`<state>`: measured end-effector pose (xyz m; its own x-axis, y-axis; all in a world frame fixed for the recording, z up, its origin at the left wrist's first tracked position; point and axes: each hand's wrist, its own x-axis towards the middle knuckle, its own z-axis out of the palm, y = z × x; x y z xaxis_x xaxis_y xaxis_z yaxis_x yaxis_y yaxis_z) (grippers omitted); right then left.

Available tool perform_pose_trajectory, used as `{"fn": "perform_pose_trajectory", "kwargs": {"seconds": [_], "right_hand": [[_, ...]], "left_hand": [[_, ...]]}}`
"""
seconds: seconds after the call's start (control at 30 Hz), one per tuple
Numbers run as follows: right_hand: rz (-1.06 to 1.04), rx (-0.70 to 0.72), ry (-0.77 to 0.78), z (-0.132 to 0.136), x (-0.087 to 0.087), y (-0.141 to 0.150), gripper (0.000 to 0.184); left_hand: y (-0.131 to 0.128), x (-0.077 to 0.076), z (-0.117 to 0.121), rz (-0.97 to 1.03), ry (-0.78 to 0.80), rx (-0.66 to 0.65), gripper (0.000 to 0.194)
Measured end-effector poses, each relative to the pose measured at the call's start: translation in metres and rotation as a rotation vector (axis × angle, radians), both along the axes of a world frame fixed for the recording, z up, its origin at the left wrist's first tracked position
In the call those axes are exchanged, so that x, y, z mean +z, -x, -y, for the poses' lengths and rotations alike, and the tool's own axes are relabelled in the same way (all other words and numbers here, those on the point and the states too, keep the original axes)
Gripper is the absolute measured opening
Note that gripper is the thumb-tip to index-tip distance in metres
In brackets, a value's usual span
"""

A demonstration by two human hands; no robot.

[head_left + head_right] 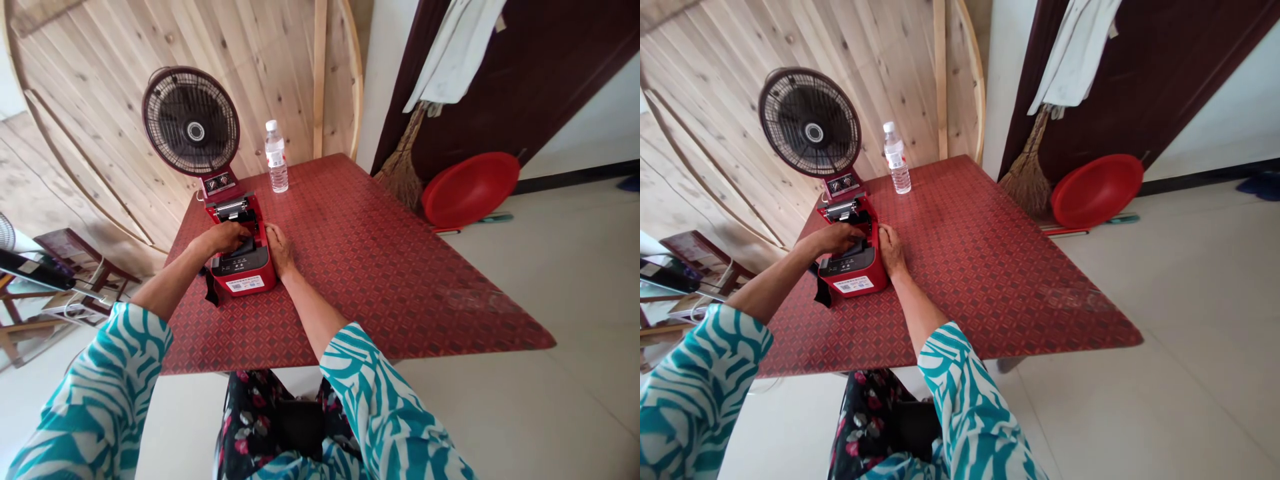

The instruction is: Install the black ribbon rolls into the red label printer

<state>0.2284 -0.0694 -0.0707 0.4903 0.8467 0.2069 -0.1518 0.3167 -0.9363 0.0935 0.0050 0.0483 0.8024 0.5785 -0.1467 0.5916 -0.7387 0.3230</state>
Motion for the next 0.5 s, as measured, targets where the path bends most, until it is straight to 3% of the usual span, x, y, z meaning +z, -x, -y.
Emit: {"fn": "perform_pose_trajectory", "kwargs": {"seconds": [0.13,0.23,0.5], "right_hand": [[0.003,0.005,-0.001,0.0,0.0,-0.001,0.029],[0.02,0.009,0.002,0.001,0.0,-0.001,0.031],[0.023,0.014,0.002,0.001,-0.001,-0.001,0.03]], "left_hand": [[-0.001,0.011,0.025,-0.239,-0.306,-0.02,0.042],[0.002,0.018,0.044,-0.282,-0.458,0.01,0.043],[0.007,0.024,0.063,-0.277,-0.525,0.079,0.042]]}}
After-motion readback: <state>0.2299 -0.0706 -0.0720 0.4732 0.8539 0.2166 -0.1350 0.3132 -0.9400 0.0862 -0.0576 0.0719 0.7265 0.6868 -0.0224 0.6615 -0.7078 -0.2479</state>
